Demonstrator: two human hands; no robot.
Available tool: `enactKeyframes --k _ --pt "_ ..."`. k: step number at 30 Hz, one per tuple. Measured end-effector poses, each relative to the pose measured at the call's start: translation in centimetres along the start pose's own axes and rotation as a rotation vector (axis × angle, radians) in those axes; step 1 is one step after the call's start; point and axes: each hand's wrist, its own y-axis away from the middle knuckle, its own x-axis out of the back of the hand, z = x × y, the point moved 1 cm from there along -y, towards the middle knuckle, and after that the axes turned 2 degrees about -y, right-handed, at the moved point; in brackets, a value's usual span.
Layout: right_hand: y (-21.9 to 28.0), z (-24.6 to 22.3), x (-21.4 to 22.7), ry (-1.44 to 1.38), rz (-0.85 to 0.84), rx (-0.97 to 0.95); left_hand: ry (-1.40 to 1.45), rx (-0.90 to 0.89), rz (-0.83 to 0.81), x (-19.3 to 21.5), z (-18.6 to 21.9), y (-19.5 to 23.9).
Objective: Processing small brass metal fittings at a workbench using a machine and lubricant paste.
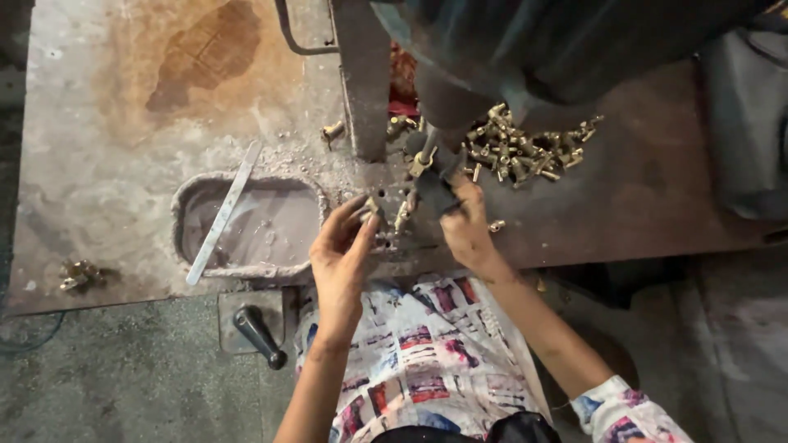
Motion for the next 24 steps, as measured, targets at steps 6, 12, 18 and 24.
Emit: enactKeyframes --k 6,12,18,24 --pt "0.0 1.5 0.5 -0.149 0.035 -0.021 0.123 0.057 0.062 0.3 -0.1 1.5" --pt "-0.1 6.0 2.7 0.245 -0.014 0.133 -0.044 -0.604 -0.023 -3.3 11.2 1.1" --pt "-1.4 0.7 2.3 -0.174 -0.198 -0.109 -0.72 -1.067 -0.095 -3.3 8.2 -1.4" --pt "-1.0 0.7 2.1 -0.201 -0.234 -0.201 -0.538 -0.769 0.025 -2.8 11.6 0.3"
